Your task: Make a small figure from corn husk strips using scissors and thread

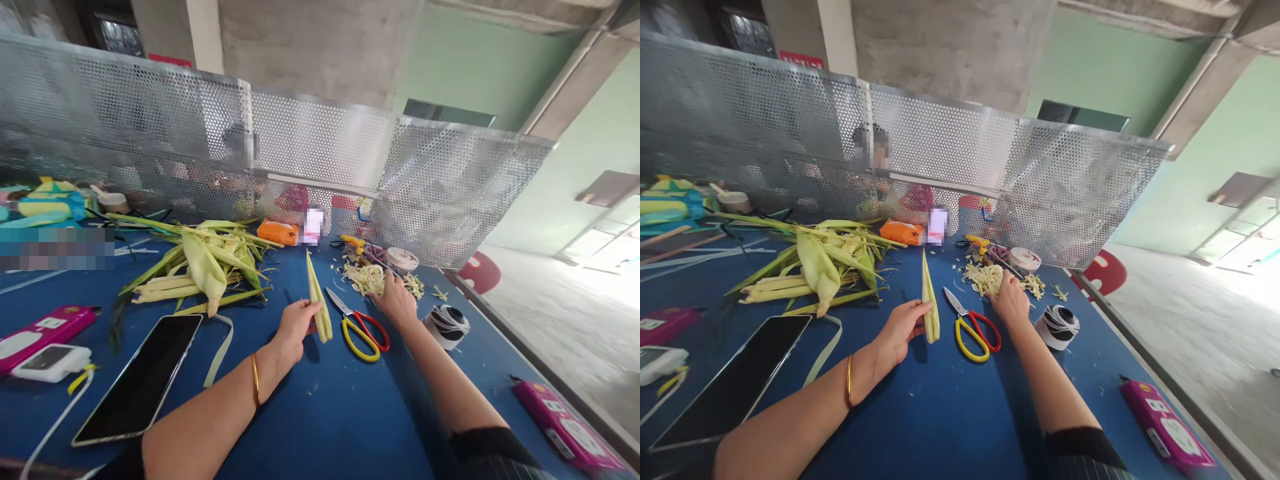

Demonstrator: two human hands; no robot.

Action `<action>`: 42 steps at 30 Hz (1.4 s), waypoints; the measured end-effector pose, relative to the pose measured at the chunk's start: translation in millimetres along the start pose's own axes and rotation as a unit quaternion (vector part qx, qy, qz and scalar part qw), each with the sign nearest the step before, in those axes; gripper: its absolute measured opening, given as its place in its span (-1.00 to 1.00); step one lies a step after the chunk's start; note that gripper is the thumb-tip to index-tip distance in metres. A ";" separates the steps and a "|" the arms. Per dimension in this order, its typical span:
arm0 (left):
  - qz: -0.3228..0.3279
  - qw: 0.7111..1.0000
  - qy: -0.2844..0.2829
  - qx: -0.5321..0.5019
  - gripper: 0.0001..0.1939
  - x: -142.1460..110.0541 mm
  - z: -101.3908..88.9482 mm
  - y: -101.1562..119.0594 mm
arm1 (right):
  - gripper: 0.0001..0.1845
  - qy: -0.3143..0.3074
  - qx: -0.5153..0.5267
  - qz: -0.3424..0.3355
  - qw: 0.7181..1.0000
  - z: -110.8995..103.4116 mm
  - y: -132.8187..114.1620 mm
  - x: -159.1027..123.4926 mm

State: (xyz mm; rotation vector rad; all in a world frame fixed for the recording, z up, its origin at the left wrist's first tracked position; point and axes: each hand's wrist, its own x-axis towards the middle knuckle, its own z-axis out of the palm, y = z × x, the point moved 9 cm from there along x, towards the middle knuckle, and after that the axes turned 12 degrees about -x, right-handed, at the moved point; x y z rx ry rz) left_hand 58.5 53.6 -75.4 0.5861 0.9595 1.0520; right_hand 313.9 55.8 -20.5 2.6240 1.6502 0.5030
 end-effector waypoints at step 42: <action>-0.059 0.998 -0.017 -0.008 -0.93 1.5 4.4 -14.6 | -0.67 -0.090 0.023 -0.040 0.995 29.1 13.3 97.5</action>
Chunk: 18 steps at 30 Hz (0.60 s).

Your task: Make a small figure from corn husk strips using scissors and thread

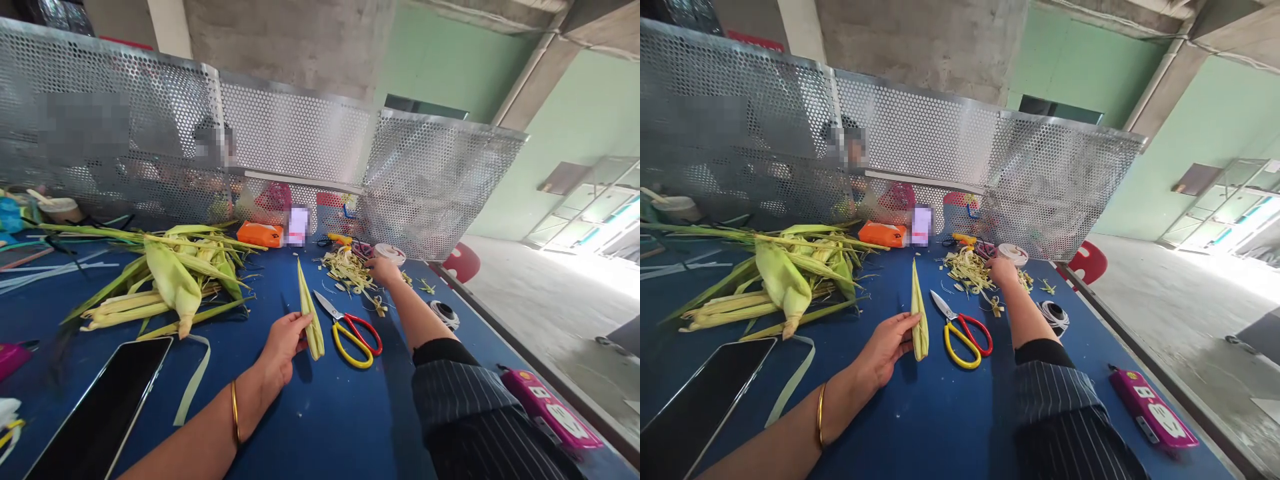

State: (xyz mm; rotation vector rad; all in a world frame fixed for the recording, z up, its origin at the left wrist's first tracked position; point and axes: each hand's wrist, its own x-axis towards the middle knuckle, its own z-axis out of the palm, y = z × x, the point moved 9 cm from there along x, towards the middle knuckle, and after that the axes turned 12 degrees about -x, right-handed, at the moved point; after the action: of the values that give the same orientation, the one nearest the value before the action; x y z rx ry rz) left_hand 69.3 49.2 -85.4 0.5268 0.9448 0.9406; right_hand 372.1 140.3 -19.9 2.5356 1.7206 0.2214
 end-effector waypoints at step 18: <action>0.017 1.000 0.010 0.003 -0.94 0.2 -0.2 3.8 | -0.66 0.042 -0.066 -0.019 0.997 -42.8 25.1 -7.6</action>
State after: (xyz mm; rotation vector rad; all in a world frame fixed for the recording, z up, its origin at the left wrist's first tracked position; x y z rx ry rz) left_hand 67.5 51.3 -82.7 0.5417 0.9600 0.9757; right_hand 385.6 122.9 25.3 2.4298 1.7200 0.4294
